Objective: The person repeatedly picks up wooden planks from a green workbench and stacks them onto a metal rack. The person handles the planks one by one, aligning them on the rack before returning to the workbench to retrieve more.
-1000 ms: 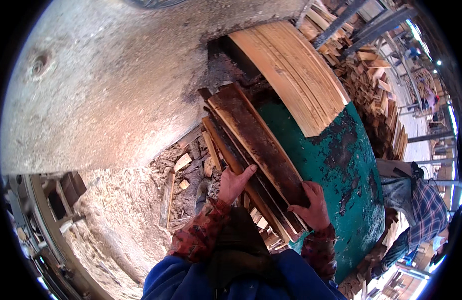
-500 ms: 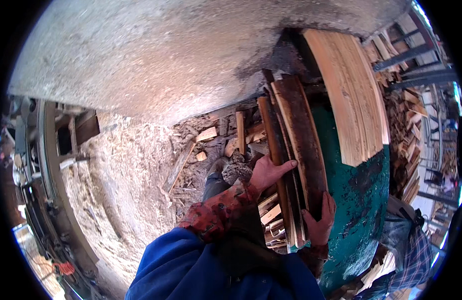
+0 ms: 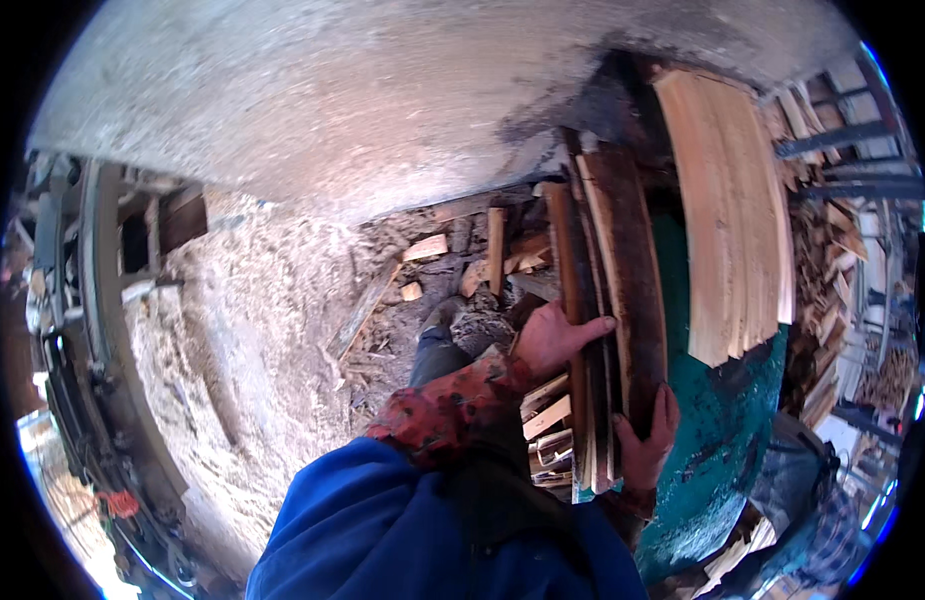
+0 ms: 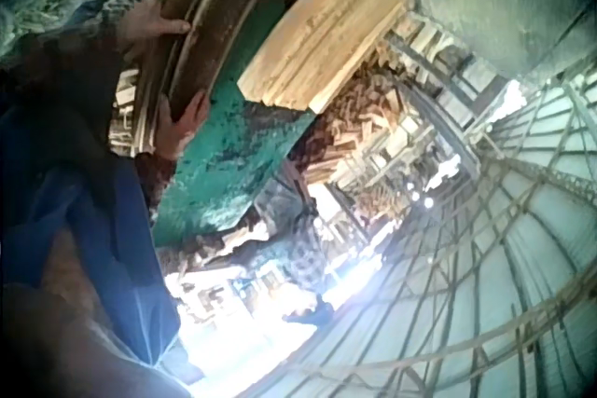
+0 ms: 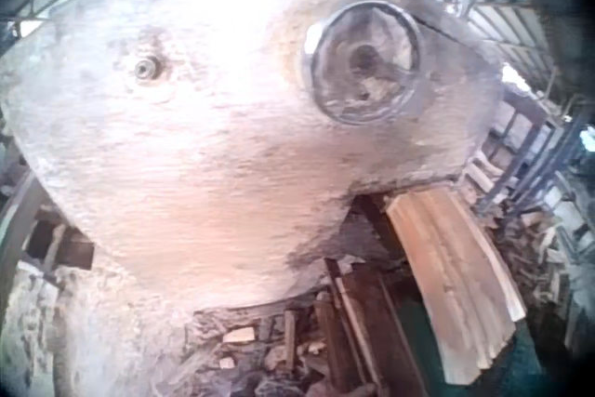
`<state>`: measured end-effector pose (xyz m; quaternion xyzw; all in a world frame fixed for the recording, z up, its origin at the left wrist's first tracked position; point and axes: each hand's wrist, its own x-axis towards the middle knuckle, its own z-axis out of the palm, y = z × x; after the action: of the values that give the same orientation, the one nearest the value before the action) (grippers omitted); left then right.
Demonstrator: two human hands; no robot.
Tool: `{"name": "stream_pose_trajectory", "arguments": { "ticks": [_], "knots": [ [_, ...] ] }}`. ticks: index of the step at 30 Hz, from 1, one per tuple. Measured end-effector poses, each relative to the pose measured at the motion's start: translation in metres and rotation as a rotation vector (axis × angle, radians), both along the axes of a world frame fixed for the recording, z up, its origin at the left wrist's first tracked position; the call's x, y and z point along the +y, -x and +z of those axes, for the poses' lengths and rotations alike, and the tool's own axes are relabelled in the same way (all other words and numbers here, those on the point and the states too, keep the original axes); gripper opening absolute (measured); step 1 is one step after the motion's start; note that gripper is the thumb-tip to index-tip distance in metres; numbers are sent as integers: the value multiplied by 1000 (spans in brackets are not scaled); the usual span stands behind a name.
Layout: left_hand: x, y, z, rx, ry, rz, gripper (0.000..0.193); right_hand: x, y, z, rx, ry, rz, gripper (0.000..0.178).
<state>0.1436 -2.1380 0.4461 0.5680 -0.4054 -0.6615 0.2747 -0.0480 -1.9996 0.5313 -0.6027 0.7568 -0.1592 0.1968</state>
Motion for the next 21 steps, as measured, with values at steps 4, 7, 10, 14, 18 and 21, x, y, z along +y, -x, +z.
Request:
{"name": "stream_pose_trajectory", "arguments": {
  "ticks": [4, 7, 10, 14, 18, 21],
  "knots": [
    [6, 6, -23, 132, 106, 95, 61, -14, -16, 15, 35, -12, 19, 71],
    [0, 5, 2, 224, 85, 117, 49, -20, -27, 18, 51, 36, -12, 64],
    [1, 10, -6, 259, 136, 151, 43, -22, -31, 10, 24, 78, -67, 59],
    [1, 11, -8, 193, 205, 142, 41, -22, -31, 6, 43, 126, -99, 56],
    [3, 12, -7, 175, 222, 142, 39, -22, -31, 6, 37, 157, -103, 56],
    [2, 10, -5, 133, 181, 122, 41, -22, -32, 6, 40, 165, -102, 56]
  ]
}}
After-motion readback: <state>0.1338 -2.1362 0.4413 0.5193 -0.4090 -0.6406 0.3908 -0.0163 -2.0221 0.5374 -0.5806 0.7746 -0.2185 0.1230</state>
